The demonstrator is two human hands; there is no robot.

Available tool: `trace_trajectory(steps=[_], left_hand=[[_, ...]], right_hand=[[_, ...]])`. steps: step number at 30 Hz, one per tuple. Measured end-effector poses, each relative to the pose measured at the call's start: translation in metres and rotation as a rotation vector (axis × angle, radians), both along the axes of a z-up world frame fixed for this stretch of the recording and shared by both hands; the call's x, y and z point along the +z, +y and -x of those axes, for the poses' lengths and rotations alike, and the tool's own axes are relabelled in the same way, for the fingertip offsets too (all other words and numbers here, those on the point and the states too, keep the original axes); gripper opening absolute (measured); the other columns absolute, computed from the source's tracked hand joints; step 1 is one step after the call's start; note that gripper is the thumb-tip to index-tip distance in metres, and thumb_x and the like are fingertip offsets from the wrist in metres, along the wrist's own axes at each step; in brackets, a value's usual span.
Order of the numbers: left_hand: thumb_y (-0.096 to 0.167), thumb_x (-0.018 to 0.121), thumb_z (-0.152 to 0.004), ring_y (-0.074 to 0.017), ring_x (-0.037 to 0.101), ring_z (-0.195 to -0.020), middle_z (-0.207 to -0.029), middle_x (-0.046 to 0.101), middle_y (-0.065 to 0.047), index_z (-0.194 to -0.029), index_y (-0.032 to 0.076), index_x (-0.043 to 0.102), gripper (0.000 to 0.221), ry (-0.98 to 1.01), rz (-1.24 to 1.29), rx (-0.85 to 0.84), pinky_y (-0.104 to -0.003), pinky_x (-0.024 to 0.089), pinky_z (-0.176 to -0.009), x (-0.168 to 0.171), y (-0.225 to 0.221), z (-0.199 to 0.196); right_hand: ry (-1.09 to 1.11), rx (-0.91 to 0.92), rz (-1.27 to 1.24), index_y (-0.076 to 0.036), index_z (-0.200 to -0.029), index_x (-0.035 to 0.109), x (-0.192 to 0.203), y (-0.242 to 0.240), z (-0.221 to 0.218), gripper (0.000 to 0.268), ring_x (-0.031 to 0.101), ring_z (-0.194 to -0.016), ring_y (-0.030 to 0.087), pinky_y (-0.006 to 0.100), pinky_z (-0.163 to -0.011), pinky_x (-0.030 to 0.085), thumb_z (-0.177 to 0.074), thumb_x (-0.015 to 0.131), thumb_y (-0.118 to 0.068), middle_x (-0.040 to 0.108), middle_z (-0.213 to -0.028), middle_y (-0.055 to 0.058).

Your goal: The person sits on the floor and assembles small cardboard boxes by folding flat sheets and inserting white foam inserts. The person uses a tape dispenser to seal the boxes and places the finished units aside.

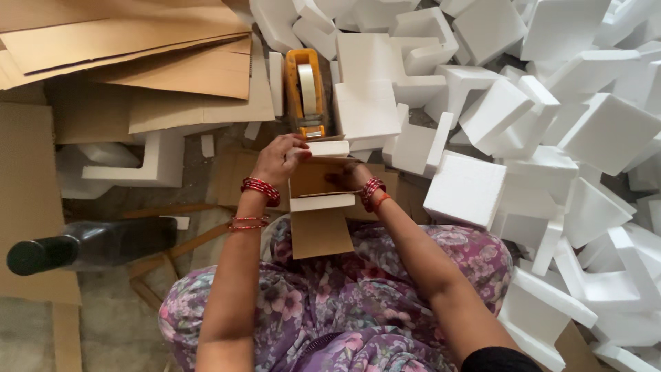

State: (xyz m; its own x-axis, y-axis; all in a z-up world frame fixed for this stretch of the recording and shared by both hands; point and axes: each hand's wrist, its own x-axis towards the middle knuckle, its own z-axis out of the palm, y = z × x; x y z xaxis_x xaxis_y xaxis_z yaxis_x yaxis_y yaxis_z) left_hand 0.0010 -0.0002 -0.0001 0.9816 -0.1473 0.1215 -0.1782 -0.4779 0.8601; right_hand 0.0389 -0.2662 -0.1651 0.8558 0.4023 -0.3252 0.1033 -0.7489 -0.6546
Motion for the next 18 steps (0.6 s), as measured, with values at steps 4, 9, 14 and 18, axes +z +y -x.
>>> trace_trajectory(steps=[4, 9, 14, 18], left_hand=[[0.01, 0.061, -0.089, -0.0302, 0.069, -0.102, -0.114, 0.072, -0.012, -0.096, 0.004, 0.073, 0.015, -0.002, -0.007, 0.043, -0.041, 0.056, -0.09, -0.006, 0.0, -0.003], [0.029, 0.071, -0.096, -0.0319, 0.069, -0.096, -0.108, 0.073, -0.012, -0.089, 0.003, 0.072, 0.027, 0.127, -0.166, 0.036, -0.043, 0.055, -0.085, -0.004, 0.001, -0.009], [0.015, 0.07, -0.092, -0.0313, 0.07, -0.099, -0.113, 0.072, -0.012, -0.09, 0.001, 0.07, 0.014, 0.022, -0.065, 0.067, -0.04, 0.056, -0.086, 0.0, -0.003, -0.006], [0.007, 0.07, -0.09, -0.031, 0.07, -0.1, -0.111, 0.073, -0.011, -0.091, 0.002, 0.069, 0.006, 0.059, -0.042, 0.073, -0.04, 0.056, -0.086, -0.003, -0.002, -0.001]], right_hand=[[0.295, -0.295, -0.302, -0.004, -0.116, 0.067, -0.001, 0.0, 0.002, 0.06, 0.071, -0.1, 0.018, 0.033, -0.086, 0.059, -0.076, 0.088, -0.044, 0.076, -0.11, 0.011], [0.155, -0.059, 0.132, -0.008, -0.116, 0.075, 0.005, -0.002, -0.005, 0.057, 0.073, -0.093, 0.025, 0.036, -0.084, 0.057, -0.083, 0.078, -0.054, 0.077, -0.105, 0.016], [-0.027, 0.057, 0.12, -0.009, -0.113, 0.076, 0.022, 0.004, -0.011, 0.058, 0.071, -0.094, 0.025, 0.036, -0.083, 0.056, -0.08, 0.08, -0.057, 0.076, -0.105, 0.015], [0.18, -0.043, 0.232, -0.014, -0.114, 0.076, 0.04, 0.009, -0.003, 0.058, 0.075, -0.086, 0.024, 0.037, -0.08, 0.059, -0.079, 0.077, -0.06, 0.078, -0.099, 0.013]])
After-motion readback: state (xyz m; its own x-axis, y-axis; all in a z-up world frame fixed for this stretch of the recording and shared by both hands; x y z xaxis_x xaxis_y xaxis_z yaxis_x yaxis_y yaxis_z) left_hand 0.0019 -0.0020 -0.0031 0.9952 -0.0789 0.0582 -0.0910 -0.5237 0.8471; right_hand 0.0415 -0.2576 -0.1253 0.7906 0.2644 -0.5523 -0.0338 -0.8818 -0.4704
